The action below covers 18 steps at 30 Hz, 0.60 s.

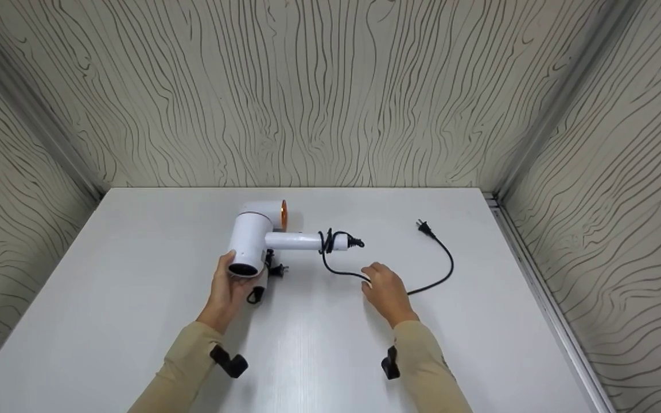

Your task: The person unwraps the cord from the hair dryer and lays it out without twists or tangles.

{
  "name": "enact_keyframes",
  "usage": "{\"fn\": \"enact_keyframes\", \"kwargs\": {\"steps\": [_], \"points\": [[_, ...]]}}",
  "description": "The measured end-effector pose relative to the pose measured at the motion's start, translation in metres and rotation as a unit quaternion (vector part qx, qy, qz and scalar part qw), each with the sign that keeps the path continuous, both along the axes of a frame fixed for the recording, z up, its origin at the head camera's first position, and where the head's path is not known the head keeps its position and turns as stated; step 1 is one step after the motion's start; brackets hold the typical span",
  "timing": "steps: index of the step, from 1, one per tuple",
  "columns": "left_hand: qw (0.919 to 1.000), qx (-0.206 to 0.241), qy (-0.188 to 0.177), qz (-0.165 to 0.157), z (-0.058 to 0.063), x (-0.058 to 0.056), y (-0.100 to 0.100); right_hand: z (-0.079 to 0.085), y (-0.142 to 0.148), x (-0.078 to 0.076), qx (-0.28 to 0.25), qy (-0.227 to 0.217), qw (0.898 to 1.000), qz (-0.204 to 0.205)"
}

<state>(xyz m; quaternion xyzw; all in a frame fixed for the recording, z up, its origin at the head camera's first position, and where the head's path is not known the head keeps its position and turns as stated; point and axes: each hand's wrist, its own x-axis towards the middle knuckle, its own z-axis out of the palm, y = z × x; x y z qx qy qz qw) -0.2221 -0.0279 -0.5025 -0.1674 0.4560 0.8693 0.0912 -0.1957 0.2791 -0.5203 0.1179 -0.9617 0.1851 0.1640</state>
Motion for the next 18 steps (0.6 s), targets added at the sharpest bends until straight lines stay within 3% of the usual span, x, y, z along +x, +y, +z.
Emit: {"fn": "enact_keyframes", "kwargs": {"steps": [11, 18], "points": [[0.9999, 0.015, -0.001, 0.004, 0.0, 0.0, 0.0, 0.005, -0.02, -0.004, 0.006, 0.019, 1.0, 0.015], [0.9998, -0.009, 0.005, -0.015, -0.002, 0.002, -0.001, 0.002, -0.027, -0.007, 0.008, 0.038, 0.999, 0.023]]}}
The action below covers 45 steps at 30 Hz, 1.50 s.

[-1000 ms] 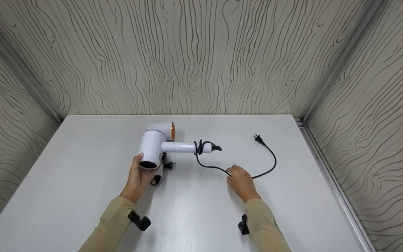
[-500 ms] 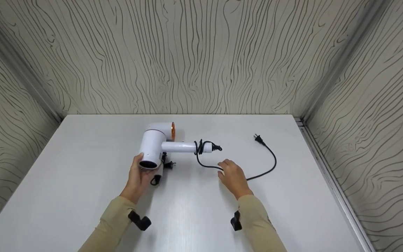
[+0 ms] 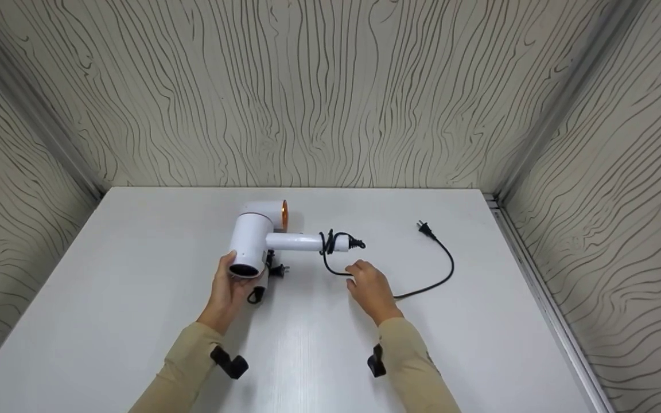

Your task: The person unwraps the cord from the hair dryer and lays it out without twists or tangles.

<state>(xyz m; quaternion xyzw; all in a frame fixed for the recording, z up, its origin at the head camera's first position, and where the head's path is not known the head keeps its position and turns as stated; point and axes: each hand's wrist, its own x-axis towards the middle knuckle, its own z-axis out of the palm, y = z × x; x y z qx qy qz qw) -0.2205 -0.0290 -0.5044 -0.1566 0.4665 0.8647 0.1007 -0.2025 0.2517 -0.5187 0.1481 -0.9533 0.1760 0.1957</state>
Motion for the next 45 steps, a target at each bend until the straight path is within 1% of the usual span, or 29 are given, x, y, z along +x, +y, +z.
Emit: {"fn": "enact_keyframes", "kwargs": {"steps": [7, 11, 14, 20, 23, 30, 34, 38, 45], "points": [[0.9999, -0.008, -0.004, 0.005, 0.0, 0.001, 0.001, 0.0, -0.004, 0.001, -0.004, -0.023, 1.0, -0.005], [0.9999, -0.004, -0.006, 0.012, 0.0, 0.001, 0.001, -0.004, -0.004, 0.001, -0.003, -0.02, 1.0, -0.004], [0.9998, -0.003, -0.007, 0.017, 0.0, 0.001, 0.001, -0.009, -0.004, 0.0, 0.005, -0.002, 1.0, 0.001], [0.9998, -0.003, -0.009, 0.016, -0.001, 0.001, 0.002, -0.016, -0.003, 0.0, 0.016, 0.048, 0.999, 0.012], [0.9998, 0.0, -0.014, 0.013, -0.001, 0.0, 0.001, -0.017, -0.003, 0.0, 0.017, 0.059, 0.998, 0.017], [0.9999, -0.006, -0.001, 0.009, -0.001, 0.002, -0.001, -0.017, -0.002, 0.002, 0.02, 0.101, 0.994, 0.04], [0.9999, -0.011, -0.002, 0.011, -0.002, 0.002, -0.002, -0.015, -0.002, 0.004, 0.018, 0.108, 0.993, 0.044], [0.9997, -0.018, -0.01, 0.013, -0.002, 0.002, -0.002, -0.014, 0.0, 0.005, 0.013, 0.114, 0.992, 0.045], [0.9995, -0.021, -0.013, 0.018, -0.002, 0.001, -0.002, -0.011, 0.002, 0.006, 0.011, 0.123, 0.992, 0.034]]}}
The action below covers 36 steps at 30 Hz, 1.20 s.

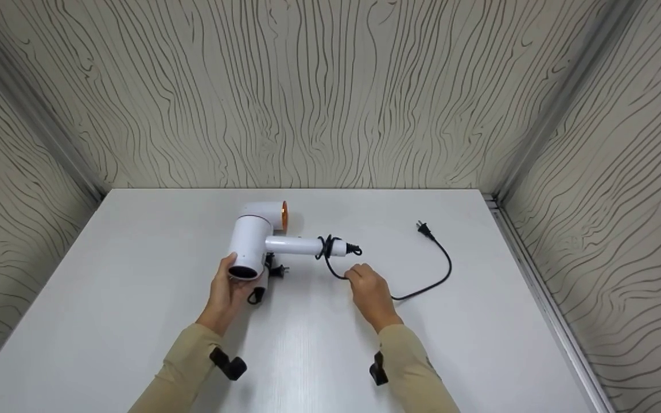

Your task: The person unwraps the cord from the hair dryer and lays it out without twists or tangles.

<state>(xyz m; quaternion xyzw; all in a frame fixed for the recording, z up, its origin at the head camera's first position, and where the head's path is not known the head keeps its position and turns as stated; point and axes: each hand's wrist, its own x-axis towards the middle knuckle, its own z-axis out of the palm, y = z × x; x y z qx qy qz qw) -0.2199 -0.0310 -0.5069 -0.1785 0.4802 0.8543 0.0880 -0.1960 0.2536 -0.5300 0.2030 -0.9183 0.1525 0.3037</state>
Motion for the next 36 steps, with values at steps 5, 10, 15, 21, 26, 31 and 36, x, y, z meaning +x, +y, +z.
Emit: {"fn": "enact_keyframes", "kwargs": {"steps": [5, 10, 15, 21, 26, 31, 36], "points": [[0.9999, 0.003, -0.001, 0.01, -0.001, -0.002, -0.001, 0.001, 0.002, -0.002, -0.005, 0.021, 1.0, 0.003], [0.9999, -0.008, 0.004, -0.006, -0.002, 0.0, -0.001, 0.003, 0.005, -0.004, -0.008, 0.052, 0.999, 0.013], [0.999, -0.032, 0.01, -0.029, -0.003, 0.002, -0.002, 0.006, 0.008, -0.005, -0.006, 0.065, 0.998, 0.016], [0.9979, -0.057, -0.001, -0.03, -0.004, 0.002, -0.001, 0.012, 0.012, -0.008, -0.005, 0.064, 0.998, 0.001], [0.9973, -0.065, 0.001, -0.035, -0.004, 0.002, -0.001, 0.015, 0.014, -0.01, -0.007, 0.067, 0.998, -0.007], [0.9961, -0.076, 0.009, -0.044, -0.004, 0.002, -0.002, 0.016, 0.018, -0.014, -0.02, 0.074, 0.997, -0.011], [0.9959, -0.078, 0.009, -0.046, -0.002, 0.004, -0.003, 0.015, 0.021, -0.015, -0.025, 0.073, 0.997, -0.019]]}}
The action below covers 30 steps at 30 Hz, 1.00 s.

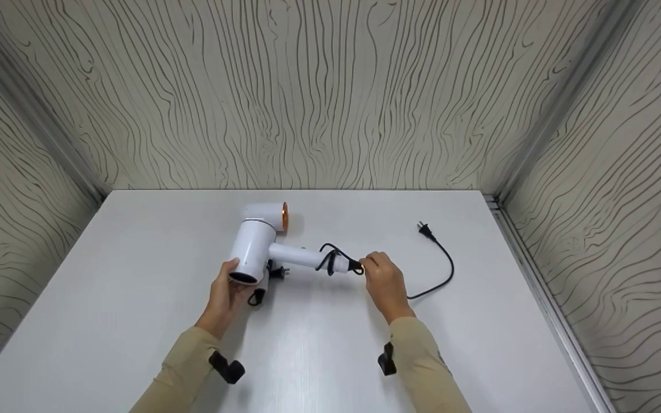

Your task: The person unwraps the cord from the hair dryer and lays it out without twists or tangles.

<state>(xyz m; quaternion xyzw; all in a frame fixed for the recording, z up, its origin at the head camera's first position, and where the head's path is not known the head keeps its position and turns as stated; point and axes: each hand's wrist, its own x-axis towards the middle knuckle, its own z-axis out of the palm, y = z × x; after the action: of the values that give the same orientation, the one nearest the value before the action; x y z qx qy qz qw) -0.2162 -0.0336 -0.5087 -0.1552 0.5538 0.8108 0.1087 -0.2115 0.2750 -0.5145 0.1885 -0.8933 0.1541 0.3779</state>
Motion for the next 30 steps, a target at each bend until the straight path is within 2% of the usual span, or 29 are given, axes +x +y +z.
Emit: {"fn": "enact_keyframes", "kwargs": {"steps": [5, 9, 13, 17, 19, 24, 30], "points": [[0.9999, 0.006, 0.011, 0.004, -0.003, -0.001, -0.002, -0.001, 0.002, -0.002, -0.001, 0.006, 1.0, -0.006], [0.9999, 0.012, 0.005, 0.002, -0.023, -0.011, -0.007, -0.003, 0.003, -0.004, 0.002, 0.005, 1.0, -0.01], [0.9996, 0.029, -0.003, 0.009, -0.047, -0.026, -0.009, -0.003, 0.004, -0.005, 0.002, -0.004, 1.0, -0.021], [0.9986, 0.043, 0.003, 0.03, -0.06, -0.035, -0.007, -0.004, 0.004, -0.006, 0.005, -0.016, 0.999, -0.034], [0.9984, 0.045, 0.004, 0.036, -0.063, -0.037, -0.006, -0.005, 0.005, -0.006, 0.009, -0.024, 0.999, -0.039], [0.9983, 0.045, 0.006, 0.037, -0.056, -0.034, -0.006, -0.009, 0.007, -0.006, 0.012, -0.039, 0.998, -0.046], [0.9986, 0.051, -0.001, 0.01, -0.025, -0.019, -0.007, -0.015, 0.007, -0.005, 0.015, -0.062, 0.997, -0.05]]}}
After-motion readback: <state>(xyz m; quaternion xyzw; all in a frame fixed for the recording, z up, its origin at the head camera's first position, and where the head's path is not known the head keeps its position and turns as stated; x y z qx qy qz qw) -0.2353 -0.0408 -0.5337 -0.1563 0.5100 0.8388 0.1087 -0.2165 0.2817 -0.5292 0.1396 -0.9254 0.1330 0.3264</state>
